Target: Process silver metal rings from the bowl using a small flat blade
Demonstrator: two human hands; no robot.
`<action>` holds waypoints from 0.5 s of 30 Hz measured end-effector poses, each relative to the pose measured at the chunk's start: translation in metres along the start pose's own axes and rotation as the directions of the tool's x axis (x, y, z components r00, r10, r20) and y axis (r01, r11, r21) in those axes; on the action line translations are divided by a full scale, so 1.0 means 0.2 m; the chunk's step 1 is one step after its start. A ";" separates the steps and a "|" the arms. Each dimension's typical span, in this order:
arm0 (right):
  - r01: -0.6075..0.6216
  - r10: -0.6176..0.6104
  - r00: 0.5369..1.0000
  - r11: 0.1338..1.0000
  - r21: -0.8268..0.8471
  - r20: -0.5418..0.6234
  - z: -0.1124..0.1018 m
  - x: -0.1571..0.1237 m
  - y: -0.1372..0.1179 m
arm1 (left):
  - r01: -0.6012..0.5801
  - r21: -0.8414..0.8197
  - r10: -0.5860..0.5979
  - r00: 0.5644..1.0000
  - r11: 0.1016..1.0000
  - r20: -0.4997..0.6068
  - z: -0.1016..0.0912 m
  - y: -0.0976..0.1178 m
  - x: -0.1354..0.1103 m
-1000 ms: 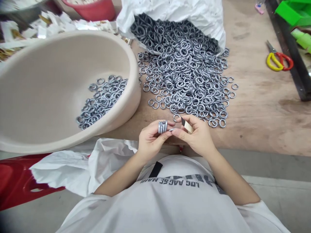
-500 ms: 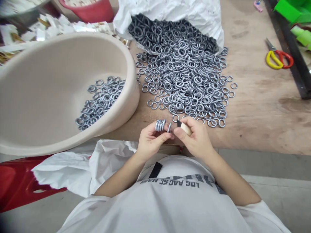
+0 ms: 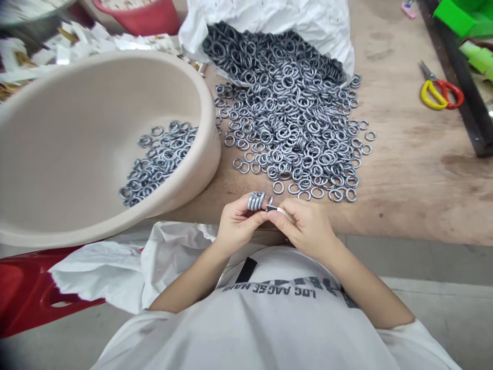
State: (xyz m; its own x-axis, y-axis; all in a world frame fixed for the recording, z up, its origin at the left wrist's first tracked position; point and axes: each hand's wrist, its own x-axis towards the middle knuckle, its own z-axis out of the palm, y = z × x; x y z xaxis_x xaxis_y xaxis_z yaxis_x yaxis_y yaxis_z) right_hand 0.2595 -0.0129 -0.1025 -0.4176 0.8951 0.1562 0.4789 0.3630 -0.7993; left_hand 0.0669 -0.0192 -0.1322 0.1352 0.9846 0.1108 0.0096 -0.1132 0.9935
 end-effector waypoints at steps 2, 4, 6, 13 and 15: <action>0.000 0.000 1.000 1.000 -0.006 0.014 0.00 0.00 0.00 | -0.001 0.015 0.001 1.000 1.000 0.012 -0.01 0.00 0.00; -0.019 0.019 0.999 1.000 -0.009 0.030 0.01 0.01 0.02 | -0.015 0.018 0.015 0.999 1.000 0.034 -0.01 0.01 0.00; -0.089 0.089 0.996 0.996 -0.008 -0.017 0.00 0.02 0.06 | -0.043 0.007 0.042 0.995 0.999 0.094 -0.02 0.02 -0.01; -0.047 0.082 0.992 0.947 0.316 -0.095 -0.01 0.05 0.05 | 0.096 -0.148 -0.066 0.978 0.984 0.196 0.00 0.06 -0.03; -0.002 -0.002 1.000 0.934 0.357 0.009 -0.01 0.05 0.03 | 0.195 -0.254 -0.123 0.954 0.947 0.274 0.00 0.07 -0.03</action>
State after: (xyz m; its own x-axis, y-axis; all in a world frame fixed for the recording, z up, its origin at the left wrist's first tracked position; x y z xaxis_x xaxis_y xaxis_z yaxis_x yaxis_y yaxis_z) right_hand 0.2594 -0.0018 -0.1047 -0.4255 0.8920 0.1525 0.1719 0.2451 -0.9541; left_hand 0.0671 -0.0259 -0.1184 0.3996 0.9164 -0.0232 -0.2160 0.1187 0.9692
